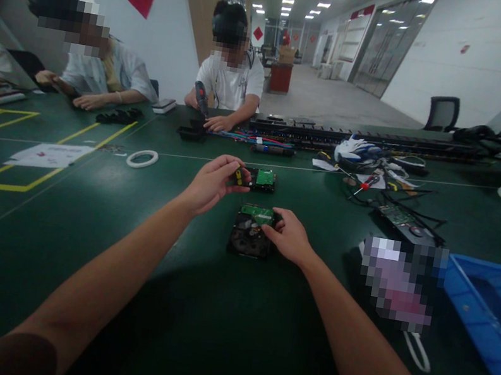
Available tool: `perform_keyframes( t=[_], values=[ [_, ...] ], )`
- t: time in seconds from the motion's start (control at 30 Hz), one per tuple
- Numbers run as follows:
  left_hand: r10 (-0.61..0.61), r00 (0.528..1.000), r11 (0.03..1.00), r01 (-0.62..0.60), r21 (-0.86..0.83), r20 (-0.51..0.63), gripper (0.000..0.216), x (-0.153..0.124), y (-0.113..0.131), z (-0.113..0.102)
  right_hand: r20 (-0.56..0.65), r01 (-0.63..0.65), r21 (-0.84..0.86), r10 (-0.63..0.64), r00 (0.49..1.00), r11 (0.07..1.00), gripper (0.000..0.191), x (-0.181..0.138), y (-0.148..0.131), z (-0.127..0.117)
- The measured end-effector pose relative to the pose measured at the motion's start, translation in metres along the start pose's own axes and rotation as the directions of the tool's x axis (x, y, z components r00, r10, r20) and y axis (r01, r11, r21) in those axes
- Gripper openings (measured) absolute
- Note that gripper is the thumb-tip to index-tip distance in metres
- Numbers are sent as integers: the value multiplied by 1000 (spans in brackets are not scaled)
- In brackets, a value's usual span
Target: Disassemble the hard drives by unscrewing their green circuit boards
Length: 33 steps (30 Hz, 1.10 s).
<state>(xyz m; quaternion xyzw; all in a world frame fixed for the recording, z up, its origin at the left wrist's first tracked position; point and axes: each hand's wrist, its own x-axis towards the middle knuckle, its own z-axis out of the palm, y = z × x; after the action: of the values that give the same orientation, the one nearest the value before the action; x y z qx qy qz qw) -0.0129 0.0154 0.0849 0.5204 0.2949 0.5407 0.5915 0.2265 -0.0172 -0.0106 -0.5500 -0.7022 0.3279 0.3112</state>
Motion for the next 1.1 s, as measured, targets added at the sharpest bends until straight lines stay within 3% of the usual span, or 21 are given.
perform_keyframes(
  t=[1.1],
  values=[
    [20,1000,1000,-20,5,-3,14,1,-2,-1,48,16,20,-17,999,1000,60,-2,-4,-3]
  ],
)
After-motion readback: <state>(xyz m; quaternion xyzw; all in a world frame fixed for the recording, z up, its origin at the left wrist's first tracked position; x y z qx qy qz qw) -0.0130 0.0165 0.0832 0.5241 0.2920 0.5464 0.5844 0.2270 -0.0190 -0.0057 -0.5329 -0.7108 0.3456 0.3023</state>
